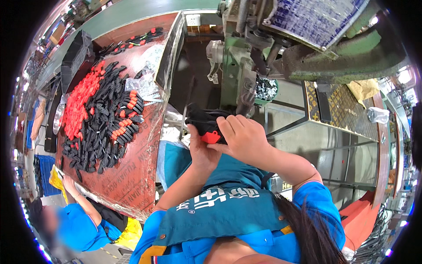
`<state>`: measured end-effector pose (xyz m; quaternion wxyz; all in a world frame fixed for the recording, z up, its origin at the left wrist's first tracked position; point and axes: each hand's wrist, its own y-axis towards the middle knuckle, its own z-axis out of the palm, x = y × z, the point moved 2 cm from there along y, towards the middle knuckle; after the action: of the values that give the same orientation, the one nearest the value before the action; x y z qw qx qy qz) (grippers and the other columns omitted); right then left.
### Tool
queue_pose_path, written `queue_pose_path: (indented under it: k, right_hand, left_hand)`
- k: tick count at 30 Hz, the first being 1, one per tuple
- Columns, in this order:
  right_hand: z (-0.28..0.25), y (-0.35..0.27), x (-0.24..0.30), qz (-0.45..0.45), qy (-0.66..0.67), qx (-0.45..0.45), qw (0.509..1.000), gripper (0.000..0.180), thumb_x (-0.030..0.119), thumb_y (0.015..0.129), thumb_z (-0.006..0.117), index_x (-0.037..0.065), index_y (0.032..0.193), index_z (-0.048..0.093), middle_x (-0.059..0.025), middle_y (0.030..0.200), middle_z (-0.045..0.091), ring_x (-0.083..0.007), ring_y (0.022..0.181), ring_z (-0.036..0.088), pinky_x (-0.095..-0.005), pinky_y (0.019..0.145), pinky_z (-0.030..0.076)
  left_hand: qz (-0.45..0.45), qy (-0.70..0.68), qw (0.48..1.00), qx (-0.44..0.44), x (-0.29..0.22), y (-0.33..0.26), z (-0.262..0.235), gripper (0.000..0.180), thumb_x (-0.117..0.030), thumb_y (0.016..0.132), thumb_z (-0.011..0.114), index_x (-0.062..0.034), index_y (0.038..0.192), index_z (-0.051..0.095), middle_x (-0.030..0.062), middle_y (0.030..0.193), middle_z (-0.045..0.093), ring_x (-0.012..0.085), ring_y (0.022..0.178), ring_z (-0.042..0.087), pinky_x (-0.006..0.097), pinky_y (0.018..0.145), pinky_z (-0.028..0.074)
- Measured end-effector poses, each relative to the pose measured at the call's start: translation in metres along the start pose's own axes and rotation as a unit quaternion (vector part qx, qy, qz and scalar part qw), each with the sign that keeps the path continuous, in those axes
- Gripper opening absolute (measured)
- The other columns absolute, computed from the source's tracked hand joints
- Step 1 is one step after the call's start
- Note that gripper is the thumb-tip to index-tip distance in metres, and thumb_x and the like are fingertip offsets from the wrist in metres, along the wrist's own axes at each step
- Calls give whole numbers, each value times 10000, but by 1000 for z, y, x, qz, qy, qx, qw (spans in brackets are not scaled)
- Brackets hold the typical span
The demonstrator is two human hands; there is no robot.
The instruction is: The person assembles black and red plastic clamps by inserting metal rods into the clamp bodies and then using a press machine to secure them. The person repeatedly picks up clamps, inserts rods, and operates the press, then places finished units on the table.
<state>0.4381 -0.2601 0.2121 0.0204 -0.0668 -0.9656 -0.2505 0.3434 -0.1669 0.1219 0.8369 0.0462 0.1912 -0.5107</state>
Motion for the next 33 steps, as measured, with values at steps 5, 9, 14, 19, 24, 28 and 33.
queue_pose_path:
  k: [5,9,14,19,24,28,33]
  right_hand:
    - [-23,1,-27,69,41,-41,996,574,480,711,795,17,1006,627,-89,787,646,-257,673,665,-353,546,508]
    - [-37,4,-71,144,-39,-104,983,443,384,676,836,67,898,620,-77,647,623,-278,537,641,-365,492,505]
    - [-41,19,-90,138,-73,-116,981,422,410,663,833,71,846,662,-84,610,627,-283,526,644,-373,496,515]
    - [-45,23,-93,181,-47,-67,980,454,400,657,829,71,950,719,-112,667,658,-313,584,656,-390,557,536]
    - [-49,27,-97,172,6,-58,983,441,365,656,822,83,979,721,-131,841,682,-340,752,667,-418,656,540]
    - [-44,29,-96,176,7,-44,983,420,392,672,810,74,927,710,-134,794,677,-345,725,664,-422,635,537]
    - [-27,22,-100,184,-5,26,983,441,466,692,789,61,828,684,-125,636,647,-342,611,656,-419,571,532]
  left_hand:
    - [59,-88,990,-93,-1,12,15,681,-627,921,521,-58,1293,557,99,1289,621,267,1164,603,411,1025,478]
    - [18,-94,994,-61,-1,10,1,470,-482,1002,490,-82,1242,553,89,1217,625,246,1134,597,415,1039,458]
    - [9,-116,993,-30,-1,14,6,408,-413,1011,498,-73,1215,593,95,1208,642,254,1129,610,435,1031,470]
    - [22,-104,994,-40,-4,12,6,396,-394,1011,502,-72,1223,593,94,1217,640,255,1136,607,433,1039,463]
    - [-9,-114,993,-34,-3,15,9,407,-398,1006,507,-69,1230,590,100,1228,637,258,1144,606,434,1041,461]
    - [-1,-94,995,-41,-3,16,9,434,-419,1002,504,-75,1258,566,94,1237,623,254,1160,590,429,1056,446]
    - [-2,-108,993,-51,-6,15,13,420,-404,999,510,-66,1237,588,95,1232,639,259,1152,604,437,1050,452]
